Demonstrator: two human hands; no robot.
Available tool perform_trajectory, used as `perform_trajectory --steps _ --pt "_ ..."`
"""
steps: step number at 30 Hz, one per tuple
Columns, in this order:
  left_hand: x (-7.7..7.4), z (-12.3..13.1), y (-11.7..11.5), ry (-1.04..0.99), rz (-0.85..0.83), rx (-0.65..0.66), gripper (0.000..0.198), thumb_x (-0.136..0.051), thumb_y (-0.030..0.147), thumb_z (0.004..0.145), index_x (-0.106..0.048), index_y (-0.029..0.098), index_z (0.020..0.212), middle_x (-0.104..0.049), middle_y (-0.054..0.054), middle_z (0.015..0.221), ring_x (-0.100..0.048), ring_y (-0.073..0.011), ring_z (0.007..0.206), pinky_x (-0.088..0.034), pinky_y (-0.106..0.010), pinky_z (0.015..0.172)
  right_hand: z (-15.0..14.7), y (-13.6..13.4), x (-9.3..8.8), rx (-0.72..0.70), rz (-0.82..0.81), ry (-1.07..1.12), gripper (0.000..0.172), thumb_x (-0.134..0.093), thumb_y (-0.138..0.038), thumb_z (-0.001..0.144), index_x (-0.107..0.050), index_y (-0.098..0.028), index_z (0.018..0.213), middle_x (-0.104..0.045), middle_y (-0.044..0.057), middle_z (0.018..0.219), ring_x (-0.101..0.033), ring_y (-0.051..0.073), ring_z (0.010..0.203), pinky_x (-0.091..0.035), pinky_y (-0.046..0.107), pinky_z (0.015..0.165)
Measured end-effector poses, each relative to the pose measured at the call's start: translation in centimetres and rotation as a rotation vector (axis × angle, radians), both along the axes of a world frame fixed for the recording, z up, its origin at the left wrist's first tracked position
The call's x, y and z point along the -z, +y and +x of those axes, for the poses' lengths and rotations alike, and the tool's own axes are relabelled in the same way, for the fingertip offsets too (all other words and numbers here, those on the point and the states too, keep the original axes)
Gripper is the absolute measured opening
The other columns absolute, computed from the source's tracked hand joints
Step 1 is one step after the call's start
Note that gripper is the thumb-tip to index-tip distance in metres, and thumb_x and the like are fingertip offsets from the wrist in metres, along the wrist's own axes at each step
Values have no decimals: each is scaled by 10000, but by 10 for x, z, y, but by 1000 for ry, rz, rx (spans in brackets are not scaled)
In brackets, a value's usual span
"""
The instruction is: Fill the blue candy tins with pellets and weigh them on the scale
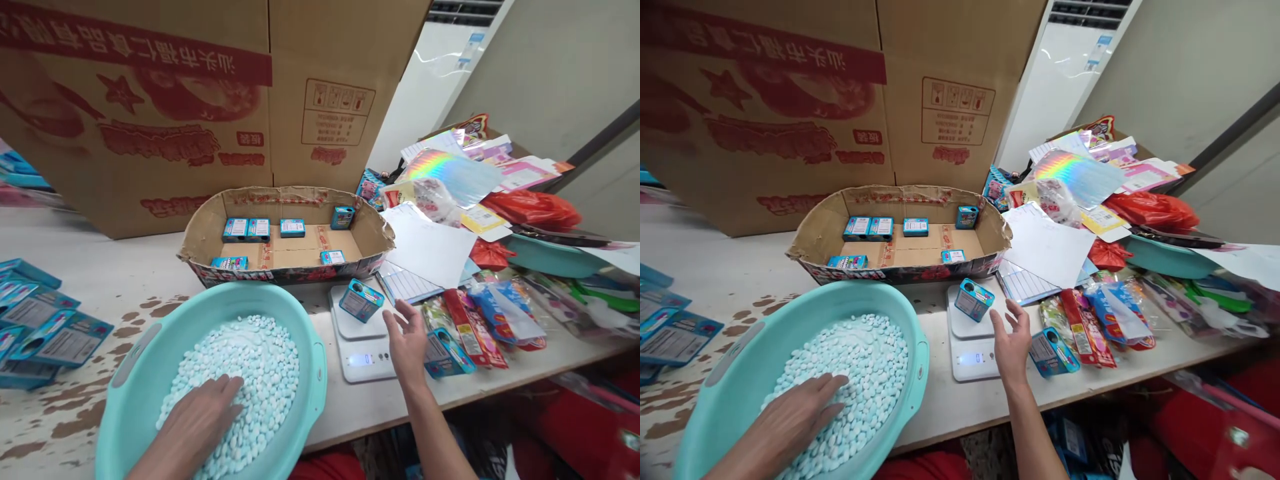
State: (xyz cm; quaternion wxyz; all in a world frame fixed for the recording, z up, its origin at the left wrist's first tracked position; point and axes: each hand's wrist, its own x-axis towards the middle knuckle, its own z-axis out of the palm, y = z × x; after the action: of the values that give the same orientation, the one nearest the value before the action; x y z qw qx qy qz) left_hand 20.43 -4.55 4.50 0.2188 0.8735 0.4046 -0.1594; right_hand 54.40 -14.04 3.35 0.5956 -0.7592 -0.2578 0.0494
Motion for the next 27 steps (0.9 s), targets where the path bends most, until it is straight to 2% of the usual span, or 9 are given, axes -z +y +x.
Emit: perform_trajectory --steps 4,7,11,13,18,21,24,27 --pt "-1 1 -1 14 1 14 395 -303 268 872 -626 220 1096 -647 -125 1074 -609 -292 974 -449 -423 814 -1 -30 -9 107 12 -26 454 -680 -475 739 -575 -150 1037 -619 126 1072 -611 238 931 -477 454 880" --pt "-1 1 -1 45 -11 17 409 -288 274 884 -611 215 1128 -638 -126 1095 -602 -286 988 -447 -419 826 4 -52 -15 206 55 -144 428 -696 -449 749 -592 -147 1034 -620 113 1034 -617 218 871 -492 447 854" --pt "1 1 0 73 3 39 419 -289 279 896 -583 215 1187 -622 -129 1129 -595 -283 1011 -449 -421 839 19 -74 -19 385 7 -490 411 -701 -440 757 -629 -133 1022 -599 113 1013 -586 259 954 -498 463 858" --pt "0 1 0 78 7 45 419 -291 265 898 -584 212 1193 -624 -129 1127 -596 -283 1010 -452 -427 842 26 -81 -16 440 -39 -548 449 -692 -460 760 -633 -125 1053 -588 126 1029 -565 286 1006 -497 482 866" --pt "-5 2 -1 34 74 26 392 -310 266 914 -599 221 1175 -645 -112 1102 -609 -273 1001 -463 -420 845 30 -90 2 496 -100 -384 798 -709 -620 655 -545 -85 1225 -515 206 1206 -532 345 1089 -447 537 937" --pt "-12 0 6 -75 169 53 352 -339 296 928 -616 239 1138 -663 -93 1074 -616 -255 981 -467 -392 837 28 -92 12 513 -101 -303 980 -744 -656 565 -469 -52 1287 -475 249 1273 -493 374 1160 -400 546 985" --pt "-30 10 21 -281 264 160 313 -374 346 934 -628 242 1085 -669 -80 1040 -620 -234 939 -474 -347 792 32 -94 18 483 -80 -217 995 -773 -618 529 -445 -67 1290 -526 229 1236 -518 356 1141 -410 513 975" --pt "-53 48 40 -494 323 276 303 -375 352 942 -603 217 1089 -654 -81 1061 -602 -215 968 -471 -324 813 40 -99 25 499 -154 -59 853 -749 -644 492 -547 -129 1142 -635 158 1027 -604 331 936 -461 490 873"
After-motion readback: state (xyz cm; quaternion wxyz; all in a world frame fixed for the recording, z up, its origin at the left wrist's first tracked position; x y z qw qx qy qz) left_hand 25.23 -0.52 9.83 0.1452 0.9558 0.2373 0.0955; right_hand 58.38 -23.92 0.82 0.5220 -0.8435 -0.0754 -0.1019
